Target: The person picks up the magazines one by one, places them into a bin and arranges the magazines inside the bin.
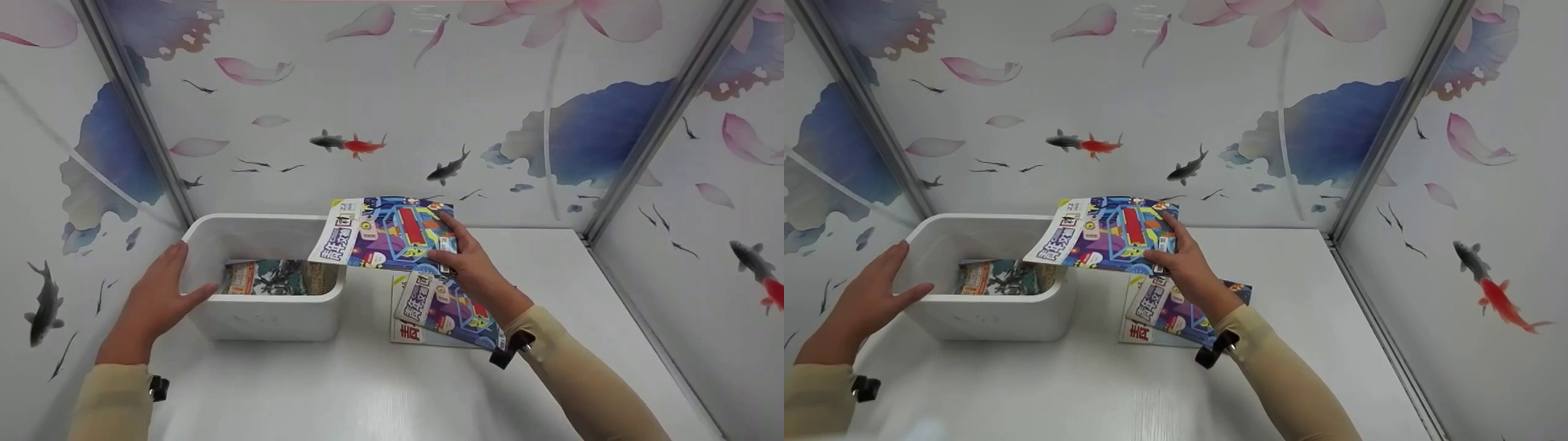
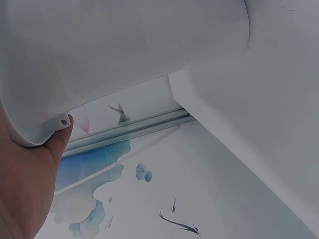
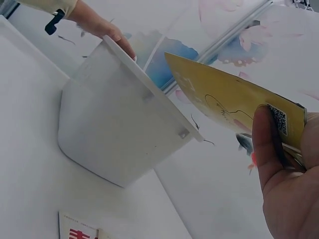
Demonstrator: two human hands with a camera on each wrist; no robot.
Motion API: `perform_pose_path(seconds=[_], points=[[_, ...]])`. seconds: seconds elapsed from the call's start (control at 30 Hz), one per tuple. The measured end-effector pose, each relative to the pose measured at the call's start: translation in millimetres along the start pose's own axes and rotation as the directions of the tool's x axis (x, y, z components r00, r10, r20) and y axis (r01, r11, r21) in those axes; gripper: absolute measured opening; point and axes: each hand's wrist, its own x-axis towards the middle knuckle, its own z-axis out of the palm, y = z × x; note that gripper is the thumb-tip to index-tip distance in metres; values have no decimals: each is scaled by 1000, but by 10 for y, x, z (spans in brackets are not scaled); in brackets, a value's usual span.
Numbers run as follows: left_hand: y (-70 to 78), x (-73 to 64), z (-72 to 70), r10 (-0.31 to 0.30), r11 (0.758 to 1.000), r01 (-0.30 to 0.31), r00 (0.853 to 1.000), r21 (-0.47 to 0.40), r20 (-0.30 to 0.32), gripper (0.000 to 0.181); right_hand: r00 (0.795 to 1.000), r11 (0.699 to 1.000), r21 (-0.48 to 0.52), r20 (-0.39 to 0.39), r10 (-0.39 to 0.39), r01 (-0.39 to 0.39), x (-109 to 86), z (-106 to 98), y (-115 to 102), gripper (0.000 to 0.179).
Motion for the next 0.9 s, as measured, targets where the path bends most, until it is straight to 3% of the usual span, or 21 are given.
perform_pose_path(seconds=[0.2,0.9], points=[[2,-4,6,-6,1000,6,1000,-3,2,113,1000,1000,-27,13,7,-6,49,100,2,95],[4,0,16,-24,1000,24,1000,-13,13,115,998,998,68,68,-13,9,230,495,68,94]])
